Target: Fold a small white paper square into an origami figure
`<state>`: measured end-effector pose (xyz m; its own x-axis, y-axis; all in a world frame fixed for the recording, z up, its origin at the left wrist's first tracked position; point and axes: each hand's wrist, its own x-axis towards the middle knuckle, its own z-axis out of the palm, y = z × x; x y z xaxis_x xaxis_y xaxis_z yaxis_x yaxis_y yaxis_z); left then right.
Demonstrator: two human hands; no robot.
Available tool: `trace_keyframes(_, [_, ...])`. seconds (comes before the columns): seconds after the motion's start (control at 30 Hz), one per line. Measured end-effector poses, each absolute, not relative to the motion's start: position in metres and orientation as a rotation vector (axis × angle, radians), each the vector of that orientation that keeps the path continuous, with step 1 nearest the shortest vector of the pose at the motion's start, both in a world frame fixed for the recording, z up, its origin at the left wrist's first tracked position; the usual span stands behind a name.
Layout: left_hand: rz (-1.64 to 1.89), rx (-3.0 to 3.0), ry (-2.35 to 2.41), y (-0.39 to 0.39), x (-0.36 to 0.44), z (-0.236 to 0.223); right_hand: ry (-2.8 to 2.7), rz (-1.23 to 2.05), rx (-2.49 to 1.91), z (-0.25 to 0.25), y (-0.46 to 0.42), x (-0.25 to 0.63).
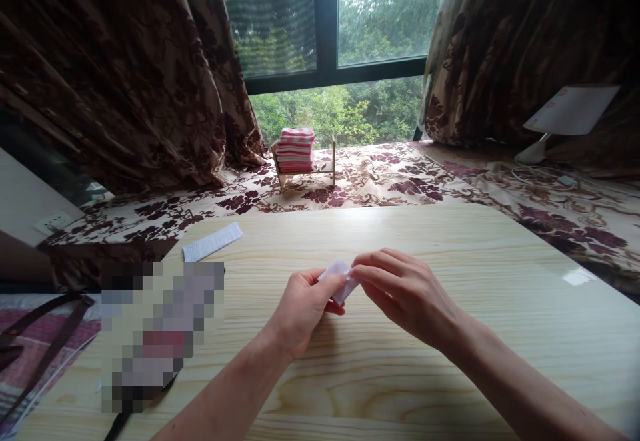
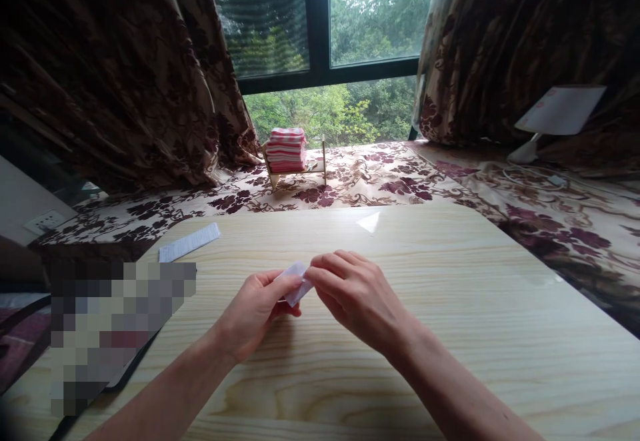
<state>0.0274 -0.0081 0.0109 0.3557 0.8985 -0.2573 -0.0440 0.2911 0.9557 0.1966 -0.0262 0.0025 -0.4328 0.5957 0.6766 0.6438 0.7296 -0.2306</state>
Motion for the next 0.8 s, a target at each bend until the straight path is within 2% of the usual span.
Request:
trace_keyframes(0.17, [0.997,1.191,1.07,-0.009,0.029,0.007,-1.843,0.224,-1.023,0.002,-0.028,0.189])
trace_keyframes(0.3, [1.086,1.263,1.041,-0.012,0.031,0.003,-1.784,0.341,-1.051,0.003,-0.03,0.183])
trace_keyframes(0.8, [1.028,1.267,0.915,-0.018,0.035,0.01,-1.739,0.428,-1.027,0.004,-0.032,0.182])
